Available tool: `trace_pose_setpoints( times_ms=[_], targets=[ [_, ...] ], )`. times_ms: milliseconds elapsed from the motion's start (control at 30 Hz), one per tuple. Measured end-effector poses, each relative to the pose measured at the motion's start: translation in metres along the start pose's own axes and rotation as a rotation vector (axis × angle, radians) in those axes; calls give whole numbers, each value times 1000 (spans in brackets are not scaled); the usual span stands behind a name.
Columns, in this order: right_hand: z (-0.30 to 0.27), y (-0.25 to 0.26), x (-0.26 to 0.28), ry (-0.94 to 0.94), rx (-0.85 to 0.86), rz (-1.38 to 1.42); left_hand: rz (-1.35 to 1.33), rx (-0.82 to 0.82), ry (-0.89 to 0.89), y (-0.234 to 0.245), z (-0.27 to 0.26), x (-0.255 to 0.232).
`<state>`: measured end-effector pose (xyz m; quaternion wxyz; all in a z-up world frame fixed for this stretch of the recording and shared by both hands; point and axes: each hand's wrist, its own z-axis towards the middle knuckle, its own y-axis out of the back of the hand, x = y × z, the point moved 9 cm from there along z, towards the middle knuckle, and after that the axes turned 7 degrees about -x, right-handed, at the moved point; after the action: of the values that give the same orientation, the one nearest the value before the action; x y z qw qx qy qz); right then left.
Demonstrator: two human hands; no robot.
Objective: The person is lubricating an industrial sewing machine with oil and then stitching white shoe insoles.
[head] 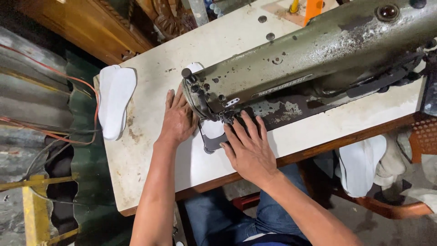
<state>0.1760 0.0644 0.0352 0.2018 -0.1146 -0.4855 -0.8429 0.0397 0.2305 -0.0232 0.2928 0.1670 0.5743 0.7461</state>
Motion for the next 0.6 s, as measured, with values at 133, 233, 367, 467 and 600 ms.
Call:
trace_pose_setpoints(
  times_ms=[133, 233, 367, 467, 600],
  targets=[
    [-1, -5, -2, -20, 60, -10, 21, 12, 5, -13, 0, 9],
    [-1, -6, -2, -33, 91, -10, 35, 34, 22, -11, 1, 8],
    [-3, -7, -3, -43, 107, -10, 49, 9, 19, -13, 1, 12],
    [-4, -5, -2, -19, 58, -5, 62, 4, 25, -11, 1, 12],
    [-3, 0, 0, 1, -4, -1, 80, 4, 40, -13, 1, 14]
  ],
)
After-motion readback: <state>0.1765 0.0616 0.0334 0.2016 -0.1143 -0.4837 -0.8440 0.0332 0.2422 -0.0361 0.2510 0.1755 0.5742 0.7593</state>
